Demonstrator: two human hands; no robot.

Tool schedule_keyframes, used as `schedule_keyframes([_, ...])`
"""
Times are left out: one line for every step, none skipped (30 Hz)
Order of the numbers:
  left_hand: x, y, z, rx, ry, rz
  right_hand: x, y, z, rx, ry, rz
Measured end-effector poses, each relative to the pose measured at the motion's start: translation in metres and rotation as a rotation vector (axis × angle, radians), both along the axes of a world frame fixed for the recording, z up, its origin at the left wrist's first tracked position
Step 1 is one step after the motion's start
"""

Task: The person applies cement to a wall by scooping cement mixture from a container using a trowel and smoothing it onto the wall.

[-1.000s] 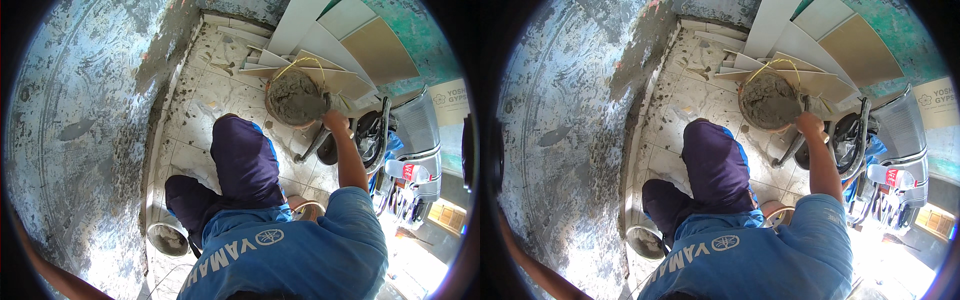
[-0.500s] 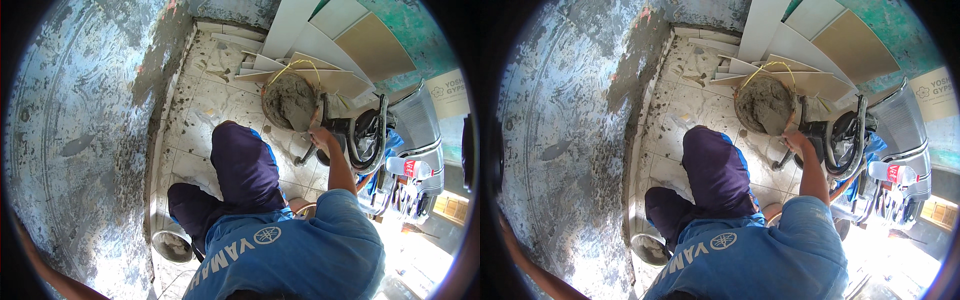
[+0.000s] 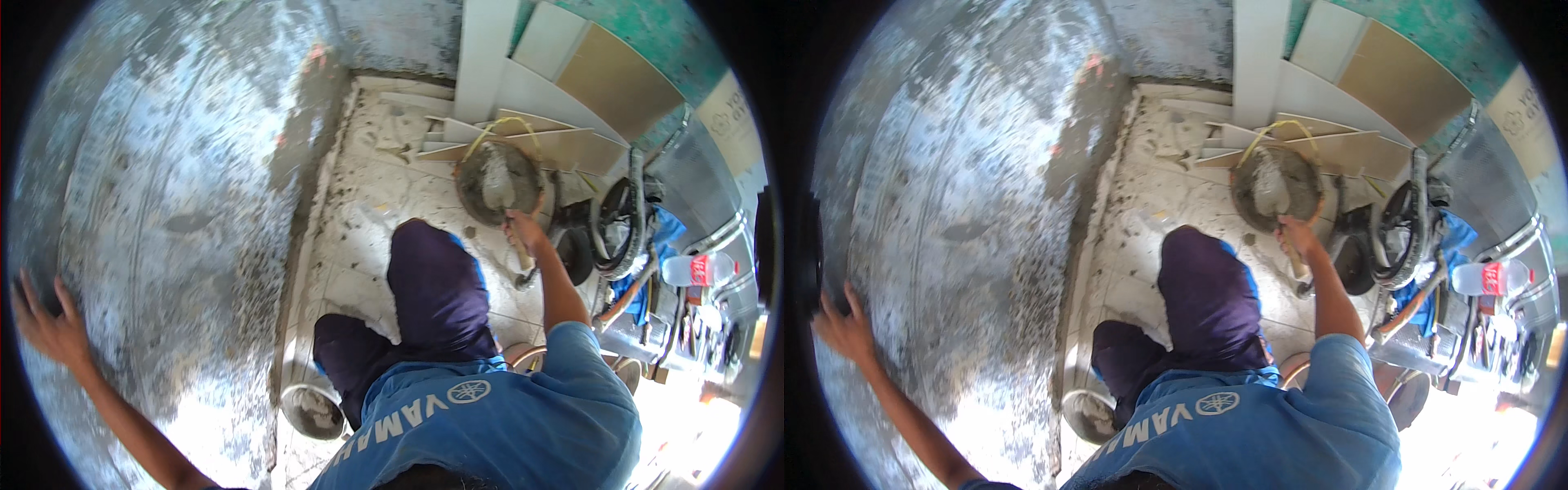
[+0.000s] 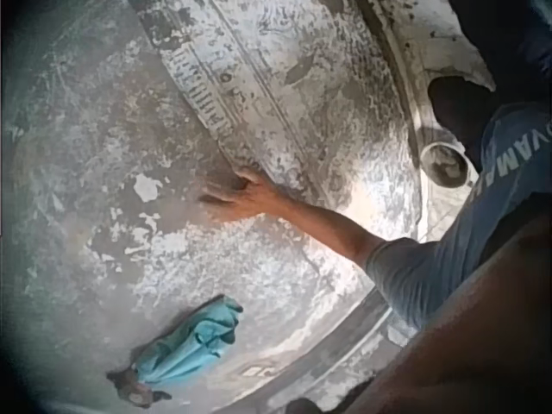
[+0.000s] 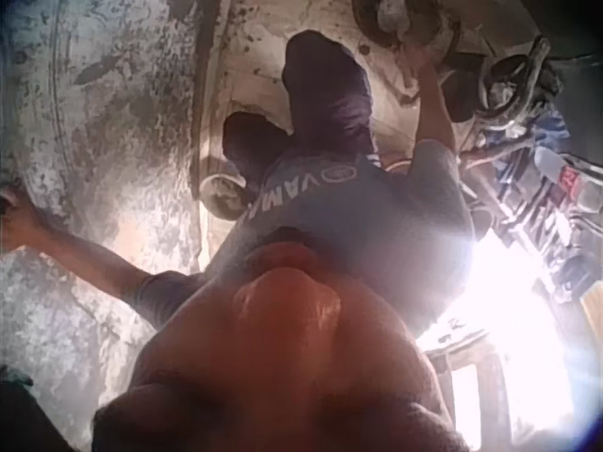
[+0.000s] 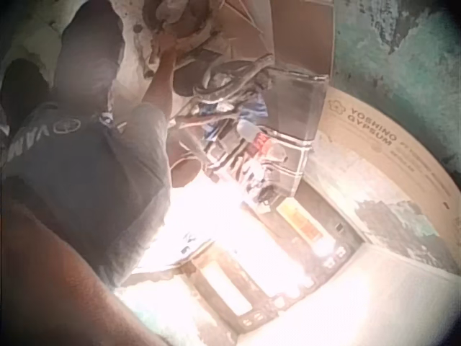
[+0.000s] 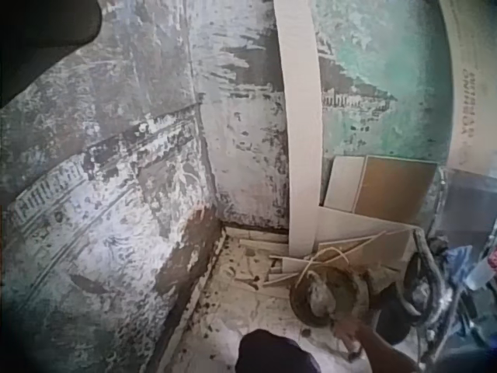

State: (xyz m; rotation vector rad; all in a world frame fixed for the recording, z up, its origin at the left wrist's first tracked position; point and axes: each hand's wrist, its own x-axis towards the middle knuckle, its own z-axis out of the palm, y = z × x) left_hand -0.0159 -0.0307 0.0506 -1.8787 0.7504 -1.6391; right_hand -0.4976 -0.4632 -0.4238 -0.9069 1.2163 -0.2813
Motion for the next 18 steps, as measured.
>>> schedule_keyframes([-0.001, 0.010, 0.000, -0.006, 0.053, -0.148, -0.002, 0.005, 0.014, 0.041, -0.016, 0.006])
schedule_keyframes([-0.006, 0.021, 0.003, -0.004, 0.102, -0.295, -0.009, 0.008, 0.028, 0.088, -0.036, 0.013])
schedule_keyframes([-0.013, 0.036, 0.005, -0.002, 0.157, -0.442, -0.016, 0.013, 0.042, 0.077, -0.102, 0.011])
schedule_keyframes([-0.023, 0.051, 0.004, 0.011, 0.140, -0.413, -0.021, 0.019, 0.060, 0.063, -0.164, 0.002])
schedule_keyframes([-0.034, 0.067, 0.004, 0.016, 0.095, -0.401, -0.014, 0.037, 0.086, -0.024, -0.209, 0.016])
schedule_keyframes([-0.041, 0.082, 0.001, 0.013, 0.057, -0.402, -0.005, 0.055, 0.115, -0.120, -0.248, 0.019])
schedule_keyframes([-0.044, 0.112, 0.000, -0.013, 0.054, -0.345, 0.004, 0.072, 0.140, -0.107, -0.250, 0.024])
schedule_keyframes([-0.051, 0.142, 0.002, 0.011, 0.054, -0.331, 0.020, 0.092, 0.159, -0.138, -0.271, 0.021])
schedule_keyframes([-0.054, 0.170, 0.001, -0.016, 0.016, -0.242, 0.035, 0.112, 0.168, -0.179, -0.286, 0.009])
schedule_keyframes([-0.061, 0.190, 0.005, -0.035, -0.030, -0.152, 0.050, 0.131, 0.158, -0.148, -0.361, 0.005])
schedule_keyframes([-0.063, 0.204, 0.000, -0.026, -0.032, -0.155, 0.067, 0.146, 0.148, -0.132, -0.431, -0.007])
schedule_keyframes([-0.064, 0.217, -0.004, -0.003, -0.037, -0.146, 0.087, 0.167, 0.142, -0.155, -0.437, 0.017])
schedule_keyframes([-0.060, 0.219, -0.008, 0.005, -0.041, -0.150, 0.105, 0.182, 0.124, -0.132, -0.439, -0.006])
schedule_keyframes([-0.059, 0.218, -0.008, 0.014, -0.042, -0.157, 0.125, 0.204, 0.111, -0.093, -0.487, -0.021])
schedule_keyframes([-0.061, 0.216, -0.007, 0.044, -0.053, -0.086, 0.146, 0.224, 0.089, -0.019, -0.574, -0.038])
schedule_keyframes([-0.060, 0.213, -0.007, 0.071, -0.062, -0.019, 0.166, 0.241, 0.069, 0.060, -0.590, -0.053])
schedule_keyframes([-0.059, 0.215, -0.005, 0.087, -0.061, -0.030, 0.185, 0.261, 0.048, 0.191, -0.712, -0.085])
schedule_keyframes([-0.056, 0.219, -0.008, 0.079, -0.077, -0.033, 0.204, 0.280, 0.022, 0.366, -0.804, -0.118])
